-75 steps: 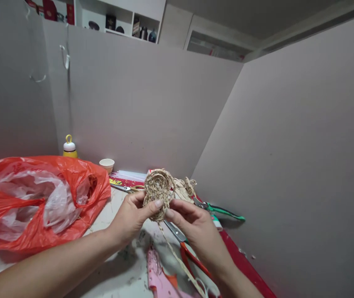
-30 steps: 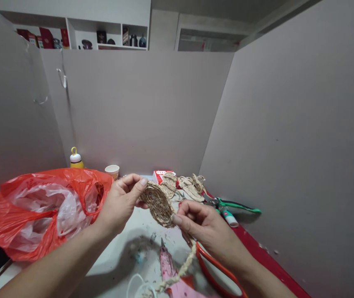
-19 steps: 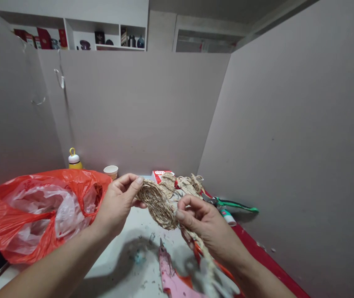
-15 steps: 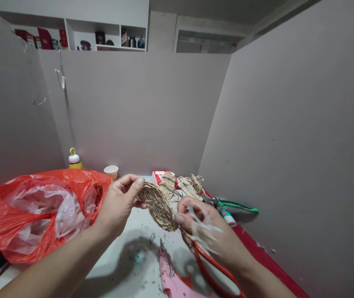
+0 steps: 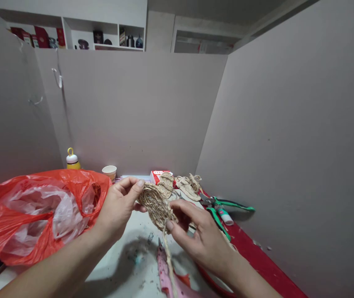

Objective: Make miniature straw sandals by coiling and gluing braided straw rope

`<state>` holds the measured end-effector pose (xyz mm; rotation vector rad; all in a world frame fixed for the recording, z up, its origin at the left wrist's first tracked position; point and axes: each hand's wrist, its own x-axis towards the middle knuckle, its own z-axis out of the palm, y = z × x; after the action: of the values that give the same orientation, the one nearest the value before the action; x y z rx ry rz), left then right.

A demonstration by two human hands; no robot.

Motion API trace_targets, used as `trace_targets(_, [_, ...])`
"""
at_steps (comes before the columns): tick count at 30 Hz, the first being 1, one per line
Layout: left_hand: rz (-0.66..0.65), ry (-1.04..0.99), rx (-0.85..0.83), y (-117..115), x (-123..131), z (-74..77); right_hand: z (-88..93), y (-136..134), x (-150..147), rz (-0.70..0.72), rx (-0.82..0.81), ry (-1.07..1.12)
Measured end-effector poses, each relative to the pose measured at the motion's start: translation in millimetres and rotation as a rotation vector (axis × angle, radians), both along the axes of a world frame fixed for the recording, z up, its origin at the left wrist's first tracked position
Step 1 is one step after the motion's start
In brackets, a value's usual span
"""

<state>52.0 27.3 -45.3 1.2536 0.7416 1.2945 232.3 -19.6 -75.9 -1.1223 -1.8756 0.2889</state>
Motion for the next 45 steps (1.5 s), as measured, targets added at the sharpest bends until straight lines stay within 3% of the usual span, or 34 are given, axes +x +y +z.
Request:
trace_targets(8, [-0.099, 0.074, -0.019, -9.5, 7.4, -4.0, -12.9, -8.0, -12.8, -0.171, 0.215, 0.224])
trace_targets(17, [-0.256, 0.212, 0.017, -16.4, 7.8, -4.7, -5.8, -10.6, -19.1, -0.156, 0.138, 0.293])
trace_targets(26, [-0.289, 0.224, 0.036, -17.6, 8.2, -7.9, -9.8, -11.8, -20.4, -0.161, 0.254, 0.236])
trace_targets(31, [-0.274, 0.237, 0.035, -14.6, 6.6, -3.7, -13.4, -10.4, -20.7, -0.073, 0.200, 0.293])
trace_targets(37, [-0.183, 0.189, 0.021, -10.4, 1.0, 4.7, -13.4, -13.5, -22.9, -0.112, 0.220, 0.352])
trace_targets(45, [-0.189, 0.171, -0.004, -10.0, 0.0, 5.2, -11.6, -12.6, -22.7, -0.058, 0.212, 0.389])
